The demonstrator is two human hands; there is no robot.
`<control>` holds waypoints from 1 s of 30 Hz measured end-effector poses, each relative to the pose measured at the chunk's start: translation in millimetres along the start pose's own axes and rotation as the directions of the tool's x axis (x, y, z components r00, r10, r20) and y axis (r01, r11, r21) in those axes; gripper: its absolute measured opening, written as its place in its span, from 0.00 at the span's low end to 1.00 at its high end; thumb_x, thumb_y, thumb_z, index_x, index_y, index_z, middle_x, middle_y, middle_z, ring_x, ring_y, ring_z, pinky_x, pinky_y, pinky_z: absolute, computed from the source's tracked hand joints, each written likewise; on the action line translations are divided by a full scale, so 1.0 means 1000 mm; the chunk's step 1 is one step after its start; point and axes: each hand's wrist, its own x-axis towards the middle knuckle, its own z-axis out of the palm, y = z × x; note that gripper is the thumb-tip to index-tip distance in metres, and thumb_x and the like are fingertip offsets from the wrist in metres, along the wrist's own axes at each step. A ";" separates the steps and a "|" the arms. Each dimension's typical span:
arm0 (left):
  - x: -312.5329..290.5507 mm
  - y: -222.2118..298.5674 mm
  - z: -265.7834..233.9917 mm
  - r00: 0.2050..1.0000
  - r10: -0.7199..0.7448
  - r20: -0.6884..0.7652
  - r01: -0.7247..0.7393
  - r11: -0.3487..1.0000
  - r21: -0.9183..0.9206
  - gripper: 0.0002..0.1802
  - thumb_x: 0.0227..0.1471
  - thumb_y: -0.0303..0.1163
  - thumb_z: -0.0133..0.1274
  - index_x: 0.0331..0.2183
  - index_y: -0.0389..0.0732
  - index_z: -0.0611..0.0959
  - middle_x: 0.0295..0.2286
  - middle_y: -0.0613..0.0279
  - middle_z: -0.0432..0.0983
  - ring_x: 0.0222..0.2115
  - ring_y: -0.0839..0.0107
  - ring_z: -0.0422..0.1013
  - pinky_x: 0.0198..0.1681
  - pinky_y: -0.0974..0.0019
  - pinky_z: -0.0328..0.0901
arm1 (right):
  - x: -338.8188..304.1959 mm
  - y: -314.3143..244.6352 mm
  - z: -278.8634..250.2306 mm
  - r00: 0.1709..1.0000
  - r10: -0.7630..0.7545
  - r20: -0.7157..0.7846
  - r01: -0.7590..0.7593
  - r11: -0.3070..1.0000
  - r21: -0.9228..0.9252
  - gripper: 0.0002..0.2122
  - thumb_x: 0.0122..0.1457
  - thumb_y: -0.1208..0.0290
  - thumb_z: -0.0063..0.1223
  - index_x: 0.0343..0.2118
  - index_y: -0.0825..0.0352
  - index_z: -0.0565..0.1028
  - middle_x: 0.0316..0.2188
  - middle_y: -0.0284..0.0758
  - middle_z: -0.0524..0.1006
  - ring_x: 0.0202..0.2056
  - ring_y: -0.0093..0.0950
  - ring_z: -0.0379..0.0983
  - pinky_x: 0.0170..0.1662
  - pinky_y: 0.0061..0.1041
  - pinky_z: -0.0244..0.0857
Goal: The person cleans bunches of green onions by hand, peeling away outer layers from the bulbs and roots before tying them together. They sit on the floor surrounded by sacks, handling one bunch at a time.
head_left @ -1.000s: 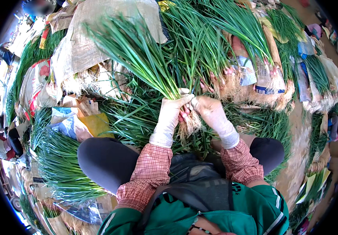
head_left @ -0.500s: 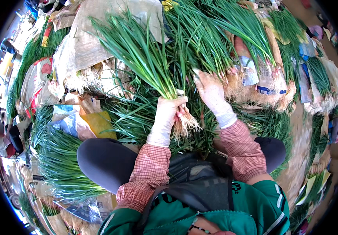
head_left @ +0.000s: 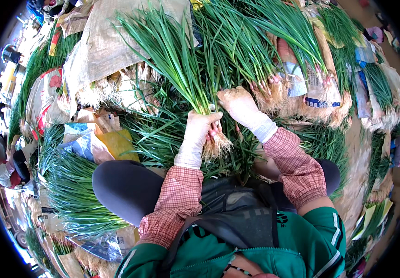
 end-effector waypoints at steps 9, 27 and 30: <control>-0.003 0.004 -0.004 1.000 -0.016 0.022 0.015 0.999 0.039 0.10 0.41 0.21 0.60 0.28 0.30 0.77 0.11 0.62 0.69 0.06 0.75 0.63 0.11 0.73 0.62 | 0.004 -0.011 -0.007 0.996 0.031 -0.078 -0.028 0.999 0.035 0.11 0.57 0.65 0.44 0.26 0.66 0.74 0.20 0.36 0.75 0.23 0.33 0.74 0.31 0.31 0.67; -0.009 0.011 -0.009 0.996 -0.055 0.070 0.050 0.997 0.058 0.10 0.42 0.25 0.62 0.28 0.31 0.78 0.13 0.64 0.71 0.09 0.77 0.66 0.08 0.78 0.56 | -0.055 -0.009 0.049 0.802 0.544 0.249 -0.489 0.358 0.795 0.11 0.54 0.66 0.54 0.33 0.70 0.77 0.24 0.40 0.77 0.21 0.29 0.74 0.28 0.26 0.68; -0.014 -0.002 -0.003 0.995 -0.101 -0.022 0.104 0.974 0.201 0.11 0.42 0.30 0.63 0.23 0.34 0.78 0.13 0.62 0.72 0.06 0.78 0.64 0.06 0.77 0.53 | -0.043 -0.015 0.044 0.776 0.619 0.124 -0.366 0.282 0.887 0.08 0.54 0.70 0.54 0.32 0.69 0.78 0.24 0.38 0.77 0.23 0.25 0.73 0.28 0.23 0.67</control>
